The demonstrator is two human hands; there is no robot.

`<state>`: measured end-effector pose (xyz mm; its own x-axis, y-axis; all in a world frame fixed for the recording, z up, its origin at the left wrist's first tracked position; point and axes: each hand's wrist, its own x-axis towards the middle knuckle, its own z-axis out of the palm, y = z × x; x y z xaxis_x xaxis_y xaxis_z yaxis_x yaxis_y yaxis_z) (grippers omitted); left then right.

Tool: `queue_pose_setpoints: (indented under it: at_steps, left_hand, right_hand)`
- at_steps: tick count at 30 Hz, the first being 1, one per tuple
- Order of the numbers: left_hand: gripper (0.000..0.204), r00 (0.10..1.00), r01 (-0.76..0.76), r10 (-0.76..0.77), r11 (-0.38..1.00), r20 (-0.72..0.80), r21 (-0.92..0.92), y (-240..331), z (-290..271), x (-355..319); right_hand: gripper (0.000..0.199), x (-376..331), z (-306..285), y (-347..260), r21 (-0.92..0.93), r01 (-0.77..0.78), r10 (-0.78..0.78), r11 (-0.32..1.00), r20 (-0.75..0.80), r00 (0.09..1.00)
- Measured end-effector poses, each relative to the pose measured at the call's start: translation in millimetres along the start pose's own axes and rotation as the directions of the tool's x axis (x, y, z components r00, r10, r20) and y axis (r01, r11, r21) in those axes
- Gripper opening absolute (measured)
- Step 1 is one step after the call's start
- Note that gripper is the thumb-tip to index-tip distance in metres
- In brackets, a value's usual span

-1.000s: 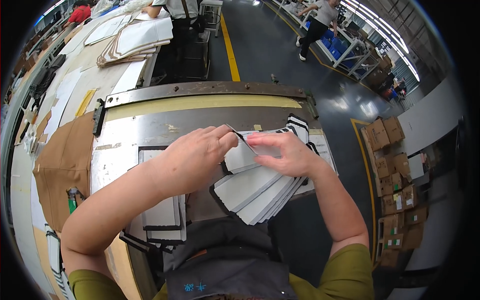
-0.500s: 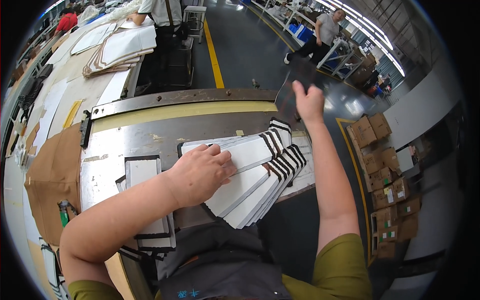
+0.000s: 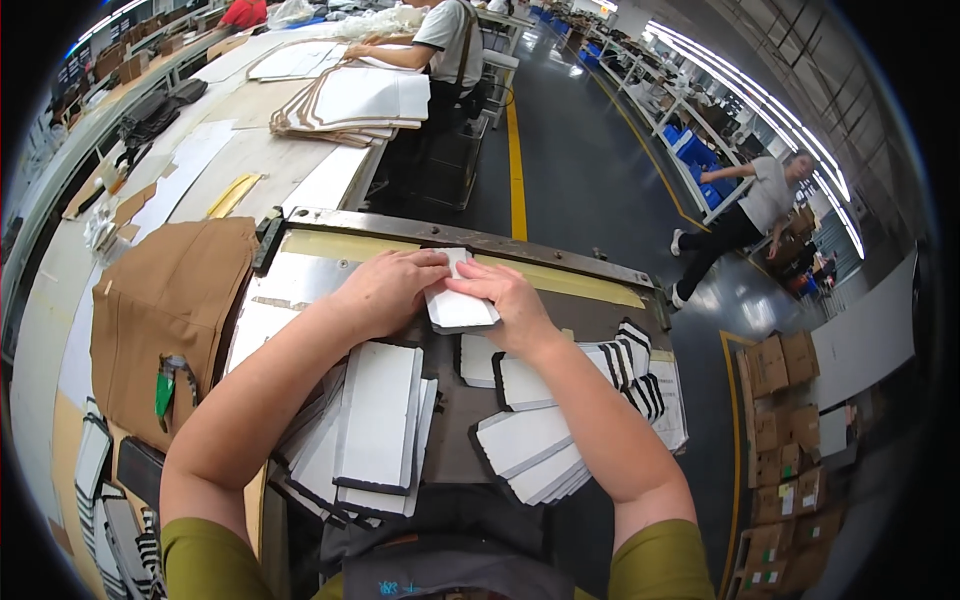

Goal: Layering and stacking pre-cut leather pieces with lining in a workshop environment.

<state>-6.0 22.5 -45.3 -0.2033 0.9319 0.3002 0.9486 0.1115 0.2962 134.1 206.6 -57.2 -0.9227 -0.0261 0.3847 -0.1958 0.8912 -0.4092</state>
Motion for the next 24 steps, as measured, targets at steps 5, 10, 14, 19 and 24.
queue_pose_setpoints:
  at_steps: [5,10,14,19,24]
  left_hand:
    - [0.038,0.999,0.046,-0.046,0.998,-0.001,0.032,8.6,-4.1,-0.6]
    - [0.037,0.988,0.008,-0.011,1.000,-0.154,-0.020,-3.4,11.9,1.4]
    - [0.034,0.967,-0.023,0.046,0.995,-0.251,0.095,-0.9,13.1,-1.1]
    - [0.032,0.981,0.100,-0.075,0.986,-0.181,0.136,8.6,1.2,-5.5]
    - [0.031,0.980,0.105,-0.076,0.983,-0.185,0.151,7.1,1.5,-4.4]
  right_hand:
    - [0.056,-2.7,-10.3,-14.3,-0.142,0.074,-0.075,0.987,-0.005,0.997]
    - [0.057,-0.9,-1.5,-16.8,-0.283,0.033,-0.048,0.959,-0.047,0.998]
    - [0.058,-1.6,1.3,-14.2,-0.254,0.020,-0.036,0.967,-0.056,0.998]
    - [0.053,0.2,-3.3,-24.4,-0.283,0.004,-0.012,0.959,-0.026,1.000]
    - [0.050,0.9,-0.6,-19.5,-0.290,0.007,-0.022,0.957,-0.046,0.999]
